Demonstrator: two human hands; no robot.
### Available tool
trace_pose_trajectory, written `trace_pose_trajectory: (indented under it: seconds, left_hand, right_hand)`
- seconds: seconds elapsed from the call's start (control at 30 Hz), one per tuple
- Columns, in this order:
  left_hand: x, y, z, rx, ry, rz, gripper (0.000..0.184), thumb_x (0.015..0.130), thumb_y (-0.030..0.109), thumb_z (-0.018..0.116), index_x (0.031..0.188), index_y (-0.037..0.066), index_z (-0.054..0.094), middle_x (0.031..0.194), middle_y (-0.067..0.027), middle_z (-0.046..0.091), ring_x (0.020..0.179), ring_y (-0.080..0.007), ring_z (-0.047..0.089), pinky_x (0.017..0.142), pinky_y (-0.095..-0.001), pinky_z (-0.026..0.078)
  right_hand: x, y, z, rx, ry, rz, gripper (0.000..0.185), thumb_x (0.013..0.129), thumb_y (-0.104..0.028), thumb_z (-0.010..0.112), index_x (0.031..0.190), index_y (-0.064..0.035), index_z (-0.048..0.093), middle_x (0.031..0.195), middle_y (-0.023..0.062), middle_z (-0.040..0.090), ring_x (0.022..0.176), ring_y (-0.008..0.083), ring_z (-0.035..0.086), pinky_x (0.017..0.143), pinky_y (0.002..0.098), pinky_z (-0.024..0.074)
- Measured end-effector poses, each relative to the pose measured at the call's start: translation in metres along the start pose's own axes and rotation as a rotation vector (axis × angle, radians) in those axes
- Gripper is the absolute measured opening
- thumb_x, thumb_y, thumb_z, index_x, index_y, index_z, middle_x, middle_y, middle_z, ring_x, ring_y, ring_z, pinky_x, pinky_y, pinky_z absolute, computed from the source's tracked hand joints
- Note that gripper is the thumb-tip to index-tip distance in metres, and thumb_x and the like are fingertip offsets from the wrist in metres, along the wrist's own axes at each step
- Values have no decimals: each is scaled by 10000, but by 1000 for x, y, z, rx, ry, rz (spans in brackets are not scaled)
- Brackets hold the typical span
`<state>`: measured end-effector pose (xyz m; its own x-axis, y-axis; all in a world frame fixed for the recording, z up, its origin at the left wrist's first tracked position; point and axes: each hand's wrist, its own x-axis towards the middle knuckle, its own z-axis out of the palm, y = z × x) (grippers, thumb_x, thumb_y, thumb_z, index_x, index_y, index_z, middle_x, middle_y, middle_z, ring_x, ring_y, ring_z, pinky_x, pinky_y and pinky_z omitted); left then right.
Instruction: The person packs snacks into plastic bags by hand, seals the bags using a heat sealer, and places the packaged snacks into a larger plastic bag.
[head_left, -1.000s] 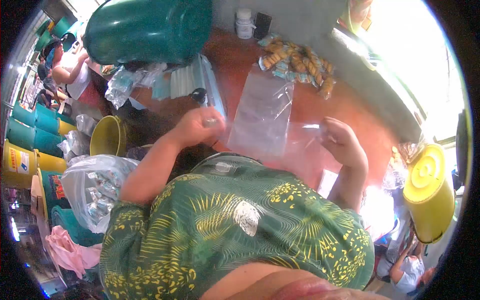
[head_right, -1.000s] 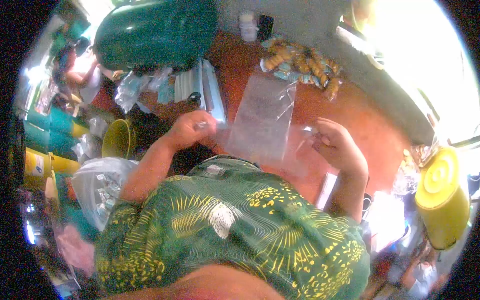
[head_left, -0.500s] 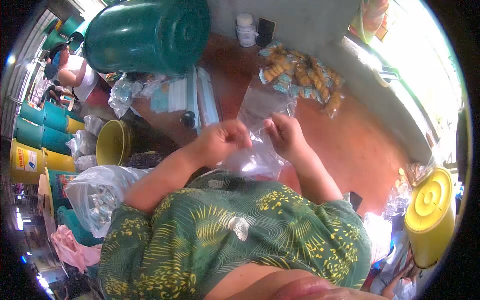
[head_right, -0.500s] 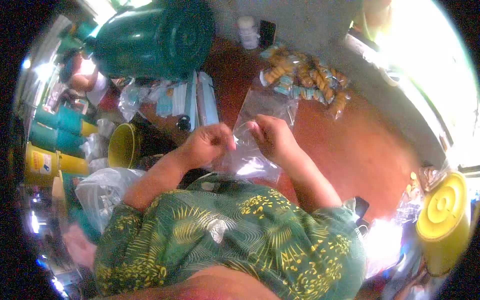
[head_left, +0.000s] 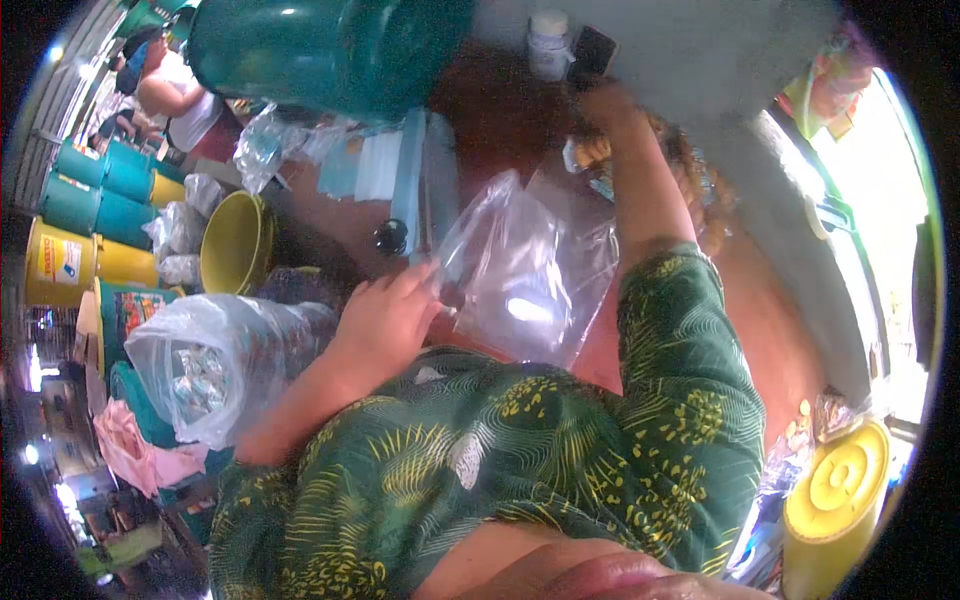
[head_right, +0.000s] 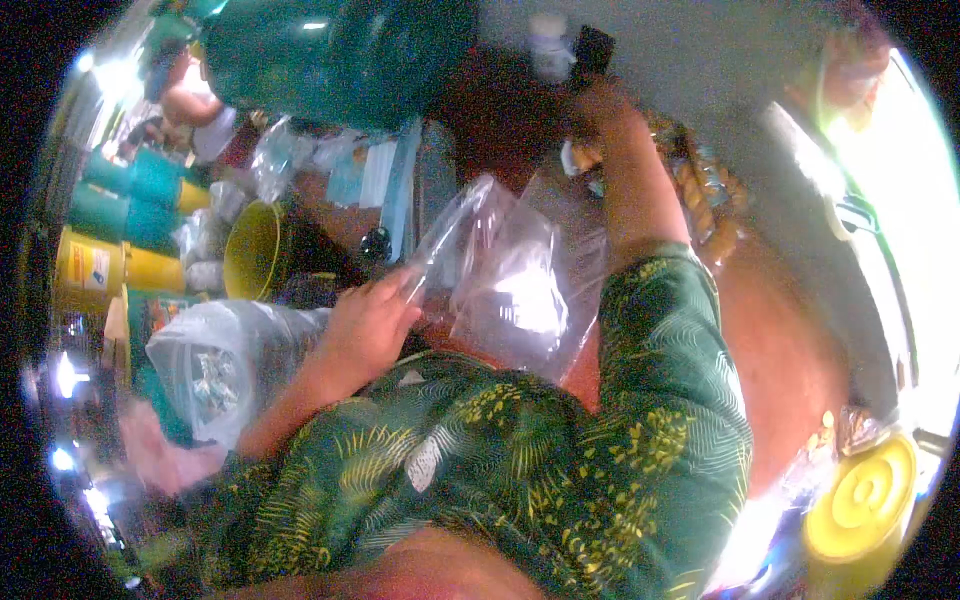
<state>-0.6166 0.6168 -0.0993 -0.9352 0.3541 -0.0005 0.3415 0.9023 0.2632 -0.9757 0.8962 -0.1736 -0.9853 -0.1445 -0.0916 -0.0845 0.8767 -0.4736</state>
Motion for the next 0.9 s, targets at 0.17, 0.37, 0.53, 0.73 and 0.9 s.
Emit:
trace_pose_trajectory:
  seconds: [0.17,0.37,0.53,0.73,0.9]
  left_hand:
    - [-14,-7,-19,-185,113,130,436,982,245,547,1328,-21,554,1450,-155,505,1085,-349,639,933,-451,497]
    - [-51,-43,-1,-712,44,-242,282,1012,156,534,1216,11,665,1244,-151,666,850,-169,692,661,-262,574]
    - [-65,-52,20,-592,183,-158,345,920,-69,544,1249,0,620,1389,-121,569,881,-146,659,685,-255,536]
    - [-75,-36,31,-507,244,143,432,883,-118,511,1292,9,572,1464,-128,494,1180,-209,614,774,-241,504]
    - [-94,-25,21,-480,127,115,316,896,-2,577,1198,35,665,1238,-142,664,1043,-276,679,877,-323,532]
  right_hand:
    - [3,50,79,-271,141,-240,520,886,-463,653,1294,-141,630,1317,152,598,1172,340,596,994,453,486]
    - [-194,59,74,-310,170,-272,587,813,-353,731,1349,-162,589,1439,199,484,1255,352,550,1027,473,467]
    - [-296,64,59,169,204,-100,484,801,-155,722,1275,-125,622,1352,165,558,1215,343,577,985,455,497]
    - [-381,6,116,154,11,-411,372,840,-132,675,1208,-98,629,1250,170,624,1121,364,617,1001,466,469]
    - [-338,29,103,34,394,-180,282,851,-146,650,1127,-93,670,1078,178,658,1077,384,616,938,479,492]
